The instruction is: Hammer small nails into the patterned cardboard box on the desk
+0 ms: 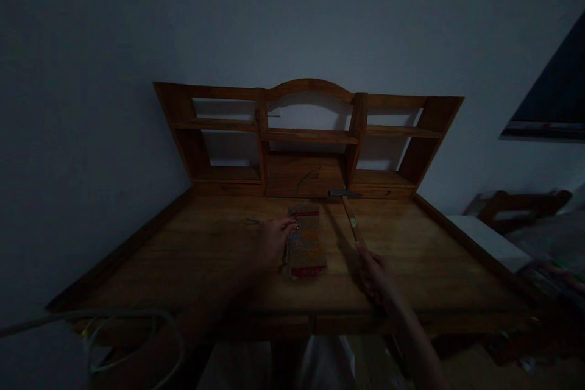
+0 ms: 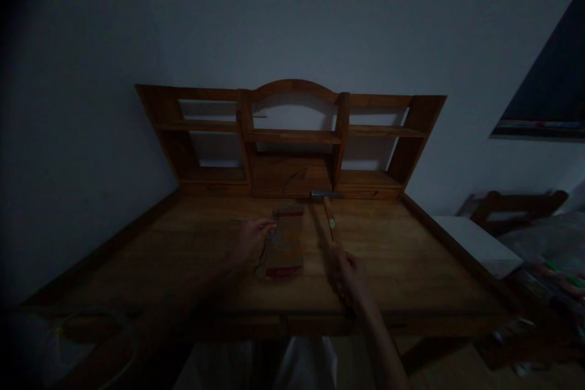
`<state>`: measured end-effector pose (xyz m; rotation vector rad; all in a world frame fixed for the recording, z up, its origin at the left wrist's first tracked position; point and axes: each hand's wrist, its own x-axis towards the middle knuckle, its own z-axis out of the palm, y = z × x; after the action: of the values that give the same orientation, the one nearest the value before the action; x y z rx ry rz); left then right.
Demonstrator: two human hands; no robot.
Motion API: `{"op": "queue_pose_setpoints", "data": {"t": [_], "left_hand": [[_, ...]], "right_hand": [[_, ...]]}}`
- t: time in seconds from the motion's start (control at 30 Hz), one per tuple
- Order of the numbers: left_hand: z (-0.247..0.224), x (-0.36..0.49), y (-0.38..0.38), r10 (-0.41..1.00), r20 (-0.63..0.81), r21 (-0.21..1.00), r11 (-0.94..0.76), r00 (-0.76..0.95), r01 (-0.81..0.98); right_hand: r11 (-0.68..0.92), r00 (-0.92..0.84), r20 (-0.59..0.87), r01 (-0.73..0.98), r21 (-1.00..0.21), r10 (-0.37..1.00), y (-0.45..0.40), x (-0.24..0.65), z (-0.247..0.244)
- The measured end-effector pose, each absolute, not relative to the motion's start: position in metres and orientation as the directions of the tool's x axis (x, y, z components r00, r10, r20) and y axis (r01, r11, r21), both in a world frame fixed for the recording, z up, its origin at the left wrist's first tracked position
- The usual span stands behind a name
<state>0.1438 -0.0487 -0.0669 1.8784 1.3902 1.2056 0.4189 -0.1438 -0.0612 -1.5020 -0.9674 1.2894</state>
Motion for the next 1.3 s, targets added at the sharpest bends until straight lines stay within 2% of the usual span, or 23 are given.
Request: {"op": "queue_pose_setpoints", "data": {"t": [0.2,0.37,0.53,0.63,0.8,0.97,1.07,1.17,1.23,1.3], "left_hand": [[-0.068,0.149,-0.057,0.919,0.385,0.682,-0.342,0.08,0.647],[-0.065,0.15,-0.061,0.908,0.398,0.612,-0.367,0.128,0.7],[-0.063,0.15,-0.062,0.926,0.342,0.562,-0.338,0.161,0.755],[-0.064,0.149,-0.059,0.939,0.312,0.566,-0.306,0.144,0.766],[-0.069,0.146,-0.052,0.939,0.326,0.647,-0.304,0.107,0.699],[-0.068,0.144,-0.051,0.929,0.354,0.662,-0.328,0.105,0.674],[-0.063,0.144,-0.053,0.93,0.355,0.673,-0.326,0.097,0.664],[-0.059,0.145,-0.055,0.933,0.345,0.676,-0.322,0.101,0.663],[-0.057,0.145,-0.056,0.932,0.344,0.673,-0.33,0.114,0.662],[-0.055,0.145,-0.058,0.933,0.338,0.672,-0.328,0.119,0.663]], "right_hand": [[-0.26,0.124,-0.26,-0.015,-0.965,0.958,-0.143,0.42,-0.064],[-0.254,0.115,-0.253,-0.007,-0.967,0.961,-0.143,0.42,-0.064],[-0.253,0.143,-0.251,-0.003,-0.967,0.957,-0.143,0.42,-0.067],[-0.238,0.146,-0.232,0.02,-0.971,0.962,-0.143,0.418,-0.069],[-0.191,0.171,-0.17,0.112,-0.975,0.97,-0.143,0.414,-0.068],[-0.034,0.182,0.039,0.378,-0.925,0.983,-0.147,0.416,-0.064],[0.024,0.201,0.202,0.649,-0.761,0.959,-0.158,0.425,-0.054],[-0.06,0.184,0.297,0.923,-0.38,0.937,-0.174,0.432,-0.036],[-0.091,0.134,0.299,0.984,-0.151,0.945,-0.184,0.432,-0.023],[-0.072,0.083,0.308,0.996,-0.047,0.948,-0.191,0.429,-0.012]]}}
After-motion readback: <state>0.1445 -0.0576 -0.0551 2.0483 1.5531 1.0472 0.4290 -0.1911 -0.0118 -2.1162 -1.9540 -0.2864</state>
